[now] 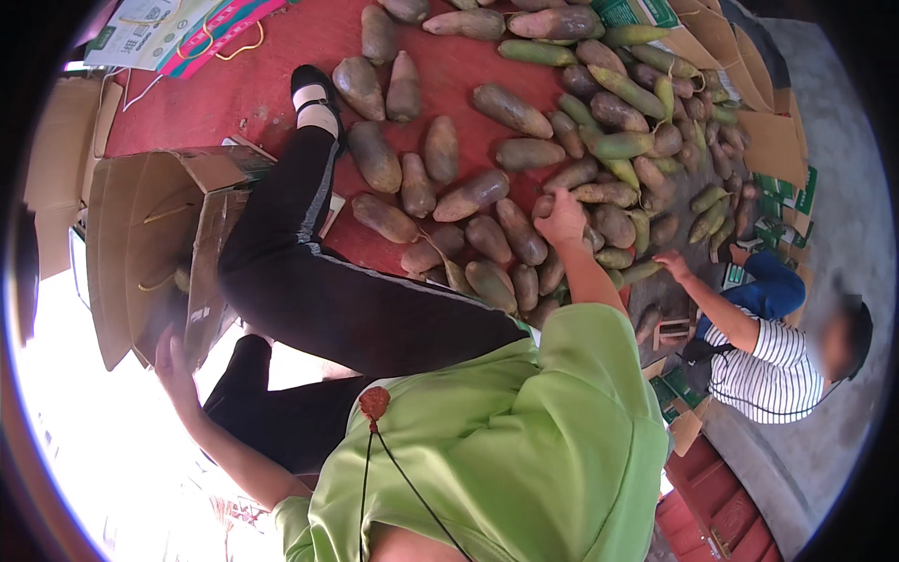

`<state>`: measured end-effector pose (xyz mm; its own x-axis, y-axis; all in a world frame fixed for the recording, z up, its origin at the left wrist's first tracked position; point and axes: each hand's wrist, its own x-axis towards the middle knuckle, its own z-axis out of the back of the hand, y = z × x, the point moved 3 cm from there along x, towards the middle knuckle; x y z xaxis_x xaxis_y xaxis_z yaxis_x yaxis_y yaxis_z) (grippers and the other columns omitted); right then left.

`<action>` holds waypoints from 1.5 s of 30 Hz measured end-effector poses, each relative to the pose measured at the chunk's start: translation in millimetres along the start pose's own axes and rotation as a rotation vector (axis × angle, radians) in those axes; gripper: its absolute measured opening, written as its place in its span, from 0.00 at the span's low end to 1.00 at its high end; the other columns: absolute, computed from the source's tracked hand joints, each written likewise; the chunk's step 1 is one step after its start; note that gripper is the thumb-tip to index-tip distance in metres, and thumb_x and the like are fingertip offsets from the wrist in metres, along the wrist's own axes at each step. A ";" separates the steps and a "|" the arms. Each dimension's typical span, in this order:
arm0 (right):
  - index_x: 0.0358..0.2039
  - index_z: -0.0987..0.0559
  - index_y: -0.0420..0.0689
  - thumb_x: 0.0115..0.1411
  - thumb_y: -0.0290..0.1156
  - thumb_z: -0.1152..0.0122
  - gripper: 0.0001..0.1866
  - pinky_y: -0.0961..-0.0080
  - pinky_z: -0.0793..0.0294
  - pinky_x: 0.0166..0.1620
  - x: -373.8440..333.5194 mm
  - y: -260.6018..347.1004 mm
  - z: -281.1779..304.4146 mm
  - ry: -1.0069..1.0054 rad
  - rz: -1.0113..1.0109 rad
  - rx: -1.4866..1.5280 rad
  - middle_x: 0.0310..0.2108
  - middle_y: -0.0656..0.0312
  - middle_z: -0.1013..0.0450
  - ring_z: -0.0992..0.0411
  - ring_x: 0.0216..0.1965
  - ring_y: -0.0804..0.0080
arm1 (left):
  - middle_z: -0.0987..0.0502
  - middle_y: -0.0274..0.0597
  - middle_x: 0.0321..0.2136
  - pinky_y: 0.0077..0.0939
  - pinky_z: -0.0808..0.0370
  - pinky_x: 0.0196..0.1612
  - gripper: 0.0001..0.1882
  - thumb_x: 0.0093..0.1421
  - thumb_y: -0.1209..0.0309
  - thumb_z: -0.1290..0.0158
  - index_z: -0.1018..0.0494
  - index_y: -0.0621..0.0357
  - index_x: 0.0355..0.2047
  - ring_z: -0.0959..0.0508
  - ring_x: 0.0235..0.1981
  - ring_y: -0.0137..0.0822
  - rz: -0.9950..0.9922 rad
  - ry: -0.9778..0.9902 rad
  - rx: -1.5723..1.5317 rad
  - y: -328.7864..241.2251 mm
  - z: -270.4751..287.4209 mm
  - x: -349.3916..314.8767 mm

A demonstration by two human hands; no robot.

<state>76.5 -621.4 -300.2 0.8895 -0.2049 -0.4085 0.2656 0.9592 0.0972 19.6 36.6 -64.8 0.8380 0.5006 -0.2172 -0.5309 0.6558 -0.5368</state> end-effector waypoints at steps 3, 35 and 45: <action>0.49 0.35 0.47 0.37 0.33 0.30 0.36 0.65 0.32 0.49 6.1 -9.6 10.8 -0.168 -0.149 0.359 0.44 0.54 0.32 0.33 0.47 0.53 | 0.26 0.44 0.44 0.26 0.32 0.49 0.18 0.64 0.63 0.52 0.28 0.63 0.48 0.26 0.45 0.33 -0.006 -0.017 0.027 -3.1 5.6 -2.4; 0.46 0.33 0.46 0.37 0.34 0.30 0.32 0.69 0.31 0.47 -114.6 536.8 205.3 0.066 1.186 0.833 0.40 0.55 0.30 0.30 0.43 0.62 | 0.23 0.50 0.32 0.38 0.29 0.42 0.15 0.52 0.64 0.45 0.22 0.63 0.35 0.24 0.37 0.50 -0.071 0.025 0.068 -28.0 29.3 -28.5; 0.44 0.27 0.43 0.44 0.46 0.33 0.29 0.65 0.31 0.47 -109.3 559.1 193.5 0.044 1.254 0.524 0.43 0.52 0.29 0.30 0.45 0.57 | 0.24 0.49 0.31 0.40 0.30 0.41 0.14 0.52 0.62 0.45 0.22 0.59 0.33 0.25 0.36 0.50 -0.021 -0.003 0.093 -9.0 34.8 -29.7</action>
<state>199.7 -100.4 -25.7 0.6255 0.7588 0.1817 -0.5886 0.3061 0.7482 -4.9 35.5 -25.2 0.8490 0.4874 -0.2042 -0.5224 0.7158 -0.4633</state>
